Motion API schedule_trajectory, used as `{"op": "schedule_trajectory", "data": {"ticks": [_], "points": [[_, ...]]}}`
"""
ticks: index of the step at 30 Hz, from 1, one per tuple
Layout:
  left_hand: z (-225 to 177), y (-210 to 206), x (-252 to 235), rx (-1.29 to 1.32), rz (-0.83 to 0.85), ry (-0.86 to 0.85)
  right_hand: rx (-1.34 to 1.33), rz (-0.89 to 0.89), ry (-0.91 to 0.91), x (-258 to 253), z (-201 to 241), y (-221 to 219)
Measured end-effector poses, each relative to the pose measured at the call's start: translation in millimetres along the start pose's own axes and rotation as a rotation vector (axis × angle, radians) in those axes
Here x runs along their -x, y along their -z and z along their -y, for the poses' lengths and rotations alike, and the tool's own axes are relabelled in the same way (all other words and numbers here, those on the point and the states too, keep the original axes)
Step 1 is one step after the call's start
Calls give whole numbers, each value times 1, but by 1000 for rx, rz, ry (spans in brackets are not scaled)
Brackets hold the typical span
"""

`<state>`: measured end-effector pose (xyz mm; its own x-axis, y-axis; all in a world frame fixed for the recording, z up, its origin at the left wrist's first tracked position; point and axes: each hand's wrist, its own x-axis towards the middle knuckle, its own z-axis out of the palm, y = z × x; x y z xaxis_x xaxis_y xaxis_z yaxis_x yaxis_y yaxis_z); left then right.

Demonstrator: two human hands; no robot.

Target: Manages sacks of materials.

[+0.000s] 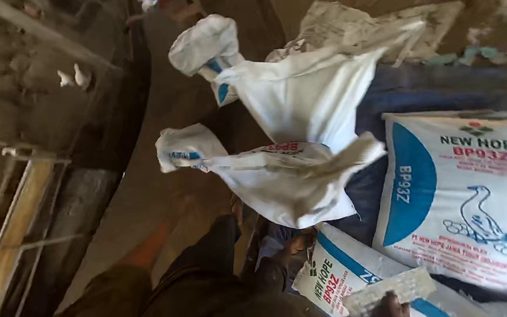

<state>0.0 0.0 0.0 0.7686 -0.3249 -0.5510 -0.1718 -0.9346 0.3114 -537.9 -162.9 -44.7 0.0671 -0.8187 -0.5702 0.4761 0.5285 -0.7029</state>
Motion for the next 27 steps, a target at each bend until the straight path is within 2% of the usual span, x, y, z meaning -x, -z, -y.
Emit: {"op": "schedule_trajectory", "data": {"ticks": [3, 5, 7, 9, 13, 16, 17, 19, 23, 27], "points": [[-31, -7, -44, 397, 37, -73, -100, 356, 56, 2, -2, -55], [-49, -3, -60, 500, 65, -146, -116, 555, 42, 6, 0, -79], [-52, -1, -77, 544, 76, -223, -70, 655, -15, 18, 4, -105], [-55, -5, -97, 599, 104, -245, 24, 621, -99, 25, -3, -135], [-79, -7, -116, 697, 142, -194, 352, 329, -179, 32, -32, -205], [-71, -12, -128, 760, 167, -248, 524, 259, -230, 27, -46, -243], [-68, -12, -131, 785, 185, -266, 538, 276, -252, 26, -48, -256], [-62, -5, -135, 786, 226, -296, 605, 423, -300, 26, -48, -279], [-46, 13, -141, 552, 271, -405, 646, 662, -415, 23, -61, -304], [-31, 16, -150, 391, 326, -525, 935, 799, -381, 13, -92, -329]]}}
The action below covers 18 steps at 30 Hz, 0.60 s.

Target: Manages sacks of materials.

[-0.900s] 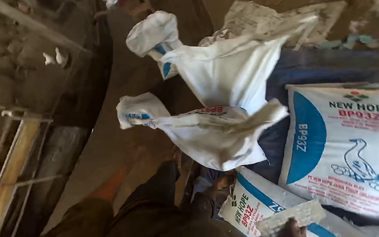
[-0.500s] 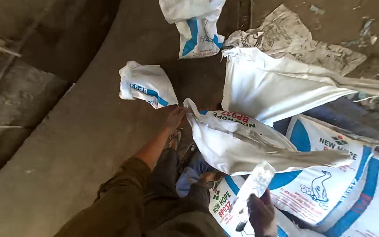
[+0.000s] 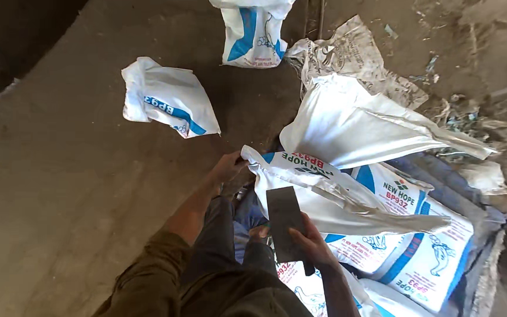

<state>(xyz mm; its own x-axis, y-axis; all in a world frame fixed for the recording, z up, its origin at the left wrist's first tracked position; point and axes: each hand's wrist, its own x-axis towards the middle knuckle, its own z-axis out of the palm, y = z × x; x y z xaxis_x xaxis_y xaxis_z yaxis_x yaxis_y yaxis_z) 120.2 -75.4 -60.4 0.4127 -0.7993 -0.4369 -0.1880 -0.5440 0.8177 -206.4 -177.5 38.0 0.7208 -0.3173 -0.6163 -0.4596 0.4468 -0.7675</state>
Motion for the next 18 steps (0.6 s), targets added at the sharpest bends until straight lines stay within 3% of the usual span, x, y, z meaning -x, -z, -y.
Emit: {"op": "schedule_trajectory", "data": {"ticks": [3, 9, 15, 18], "points": [[-2, 3, -8, -1, 117, -44, 268, -72, -16, -34, 4, -18], [2, 12, -41, 174, 301, -262, 146, -448, 17, -74, 5, -71], [19, 29, -53, 623, 437, -24, 182, -662, -112, -102, 24, -110], [24, 34, -57, 709, 456, 0, 205, -720, -141, -109, 29, -119]]}}
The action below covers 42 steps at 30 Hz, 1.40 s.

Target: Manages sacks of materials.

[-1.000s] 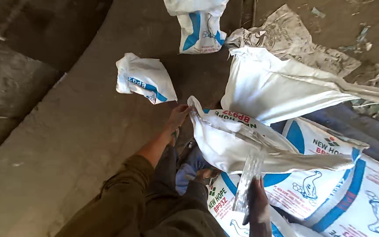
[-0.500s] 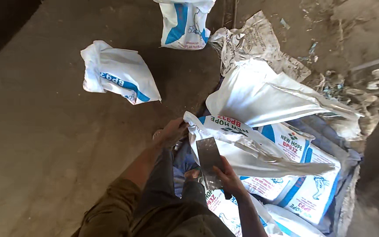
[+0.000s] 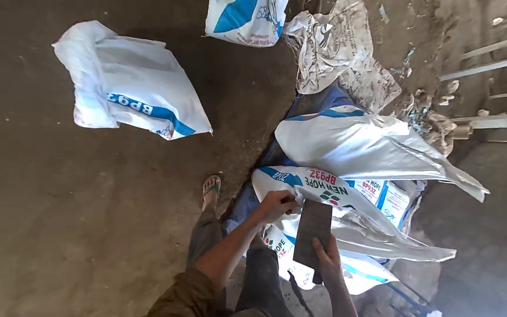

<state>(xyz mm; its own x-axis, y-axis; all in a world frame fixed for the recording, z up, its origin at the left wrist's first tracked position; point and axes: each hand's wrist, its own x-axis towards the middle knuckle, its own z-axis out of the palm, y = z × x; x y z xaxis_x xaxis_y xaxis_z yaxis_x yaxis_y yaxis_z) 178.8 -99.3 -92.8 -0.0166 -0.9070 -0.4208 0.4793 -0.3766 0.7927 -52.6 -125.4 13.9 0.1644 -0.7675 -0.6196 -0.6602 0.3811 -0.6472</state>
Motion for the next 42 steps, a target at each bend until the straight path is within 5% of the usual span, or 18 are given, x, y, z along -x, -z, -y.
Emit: {"op": "schedule_trajectory", "data": {"ticks": [7, 17, 22, 33, 42], "points": [[4, 18, -6, -54, 11, -7, -4, -90, -55, 7, 10, -18], [6, -38, 10, -100, -97, -100, -88, -367, -24, 17, -11, -40], [-2, 3, 0, 8, -232, 190, -72, -480, 41, 22, 4, -40], [17, 16, 9, 271, -282, 205, 123, 0, 274, 0, 28, -36], [15, 25, 17, -336, -265, 140, 375, 202, 115, -32, 28, -45]]}}
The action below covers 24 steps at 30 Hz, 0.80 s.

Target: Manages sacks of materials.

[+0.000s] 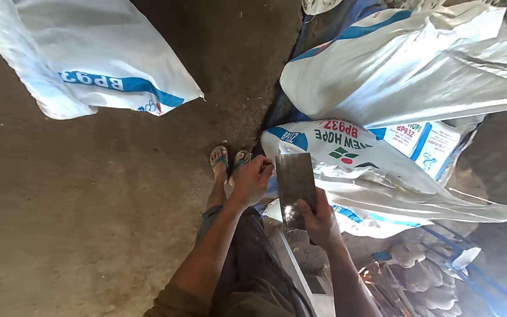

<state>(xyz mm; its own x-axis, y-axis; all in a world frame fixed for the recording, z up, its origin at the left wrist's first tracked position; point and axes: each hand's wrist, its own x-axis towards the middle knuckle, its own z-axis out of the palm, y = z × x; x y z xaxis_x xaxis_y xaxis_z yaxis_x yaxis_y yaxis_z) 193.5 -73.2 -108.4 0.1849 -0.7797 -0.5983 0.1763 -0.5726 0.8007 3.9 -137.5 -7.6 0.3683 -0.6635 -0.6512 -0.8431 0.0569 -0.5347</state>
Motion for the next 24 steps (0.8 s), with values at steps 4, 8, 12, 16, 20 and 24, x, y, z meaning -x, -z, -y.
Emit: {"op": "schedule_trajectory", "data": {"ticks": [4, 8, 12, 16, 20, 24], "points": [[-7, -1, 5, -209, -47, -45, -60, 32, -32, -5, -6, -4], [-14, -4, 10, -357, -78, -108, -39, 70, -71, -11, 1, -1], [-11, -8, 12, -484, -136, -246, -39, 131, -92, -24, 9, 6], [-13, -10, 15, -578, -172, -345, -71, 103, -48, -13, 4, 6], [-15, -9, 16, -630, -166, -343, -109, 76, -28, -32, 8, 1], [-14, -5, 17, -662, -172, -370, -103, 82, -10, -10, 4, -3]]}}
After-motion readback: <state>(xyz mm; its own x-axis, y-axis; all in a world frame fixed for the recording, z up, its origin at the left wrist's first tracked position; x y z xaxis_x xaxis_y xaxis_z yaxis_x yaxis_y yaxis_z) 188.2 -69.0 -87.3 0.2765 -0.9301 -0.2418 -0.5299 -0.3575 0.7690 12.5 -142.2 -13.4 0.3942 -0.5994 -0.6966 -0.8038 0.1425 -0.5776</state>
